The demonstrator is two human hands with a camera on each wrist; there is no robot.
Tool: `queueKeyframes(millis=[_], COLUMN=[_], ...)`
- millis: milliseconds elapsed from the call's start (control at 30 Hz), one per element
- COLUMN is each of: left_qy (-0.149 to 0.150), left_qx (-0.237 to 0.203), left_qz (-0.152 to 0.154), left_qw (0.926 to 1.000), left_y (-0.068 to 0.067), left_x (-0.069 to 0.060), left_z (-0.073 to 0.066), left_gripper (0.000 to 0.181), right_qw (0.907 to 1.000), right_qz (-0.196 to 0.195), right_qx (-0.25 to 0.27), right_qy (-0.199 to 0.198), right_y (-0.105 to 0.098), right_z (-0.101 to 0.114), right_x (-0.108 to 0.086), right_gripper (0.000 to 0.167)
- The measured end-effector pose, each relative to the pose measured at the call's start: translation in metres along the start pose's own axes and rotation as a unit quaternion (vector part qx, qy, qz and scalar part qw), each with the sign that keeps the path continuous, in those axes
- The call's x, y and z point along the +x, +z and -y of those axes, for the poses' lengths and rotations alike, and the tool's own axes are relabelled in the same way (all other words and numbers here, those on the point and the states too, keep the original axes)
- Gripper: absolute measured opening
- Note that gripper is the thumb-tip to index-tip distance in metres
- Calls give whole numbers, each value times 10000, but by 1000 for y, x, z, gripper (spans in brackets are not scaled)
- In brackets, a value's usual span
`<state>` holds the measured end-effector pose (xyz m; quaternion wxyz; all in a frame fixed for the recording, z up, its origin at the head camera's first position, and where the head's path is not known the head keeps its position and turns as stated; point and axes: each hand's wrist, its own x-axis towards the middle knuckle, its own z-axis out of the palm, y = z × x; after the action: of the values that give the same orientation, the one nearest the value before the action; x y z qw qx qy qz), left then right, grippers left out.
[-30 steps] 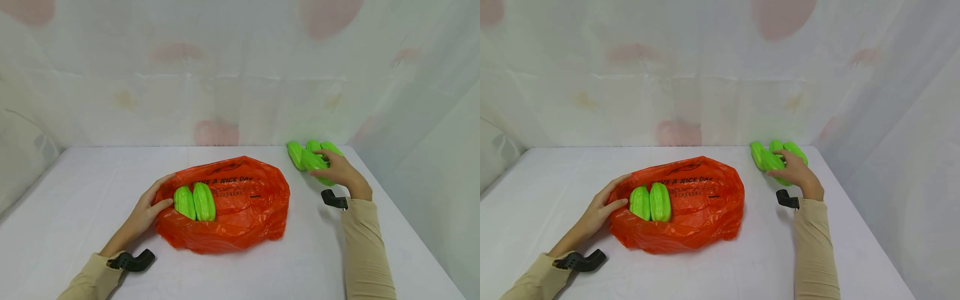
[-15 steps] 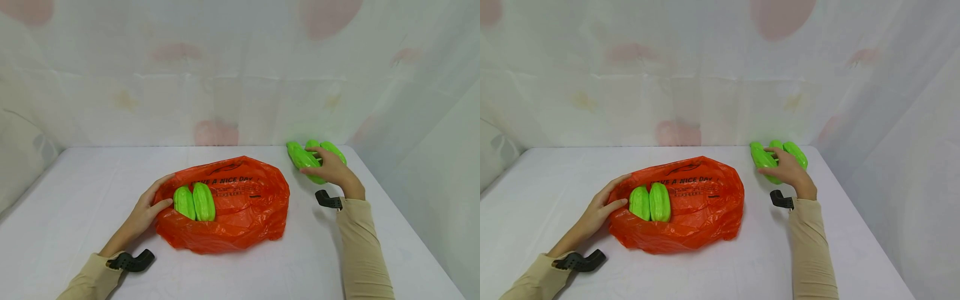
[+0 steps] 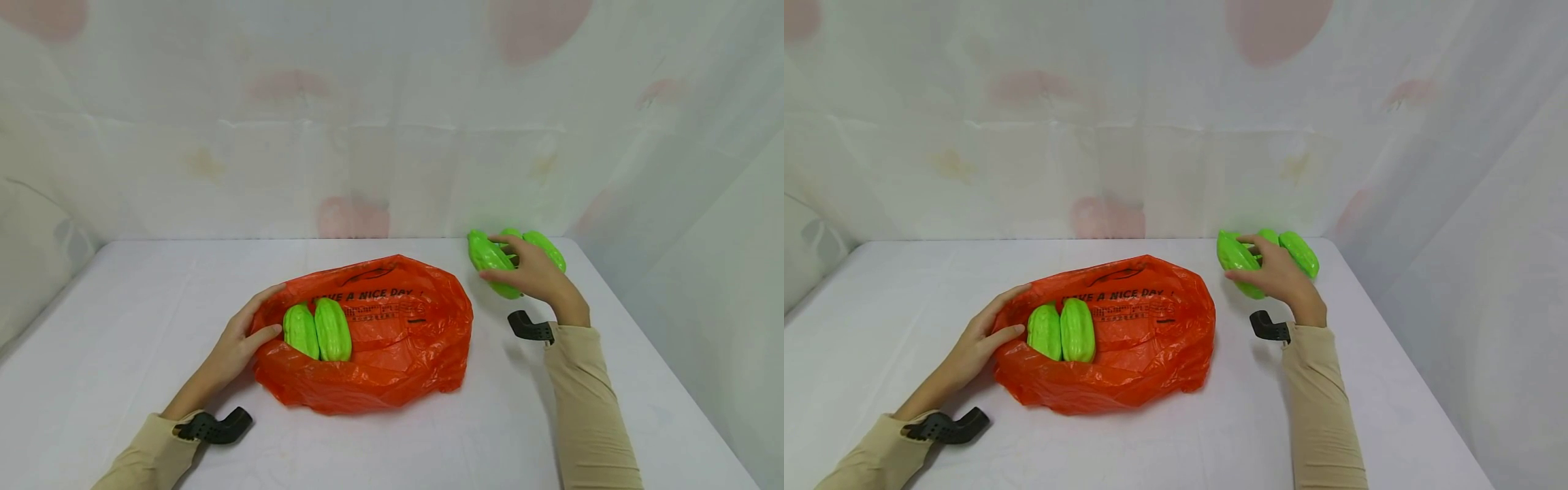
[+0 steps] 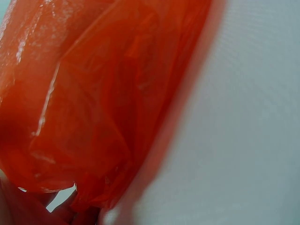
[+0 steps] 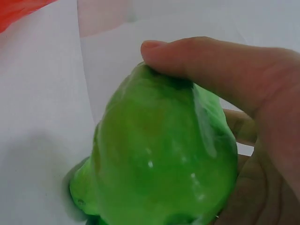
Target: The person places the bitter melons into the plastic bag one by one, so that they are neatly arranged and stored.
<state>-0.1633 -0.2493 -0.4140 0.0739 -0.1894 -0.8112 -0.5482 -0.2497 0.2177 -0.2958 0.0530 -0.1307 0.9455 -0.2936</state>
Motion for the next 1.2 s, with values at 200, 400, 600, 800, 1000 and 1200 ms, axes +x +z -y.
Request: queueKeyframes(millis=[200, 400, 600, 800, 1000, 1200], left_qy=[-17, -36, -37, -77, -75, -104], left_qx=[-11, 49, 44, 100, 131, 92], left_qz=[15, 13, 23, 20, 19, 23], left_qw=[10000, 10000, 10000, 9999, 9999, 9999], left_y=[0, 0, 0, 0, -1, -1], left_x=[0, 0, 0, 0, 1, 1], left_z=[-1, 1, 2, 3, 4, 4], left_gripper=[58, 59, 59, 59, 59, 60], right_qw=[10000, 9998, 9997, 9996, 9992, 9986], right_qz=[-16, -91, -160, -191, -235, -254], right_qx=[74, 192, 141, 169, 311, 448], right_qy=[3, -71, -100, -93, -69, -143], right_y=[1, 3, 4, 3, 4, 5], right_z=[8, 16, 22, 31, 38, 46], right_x=[-1, -1, -2, -4, -5, -6], right_gripper=[77, 77, 76, 78, 78, 77])
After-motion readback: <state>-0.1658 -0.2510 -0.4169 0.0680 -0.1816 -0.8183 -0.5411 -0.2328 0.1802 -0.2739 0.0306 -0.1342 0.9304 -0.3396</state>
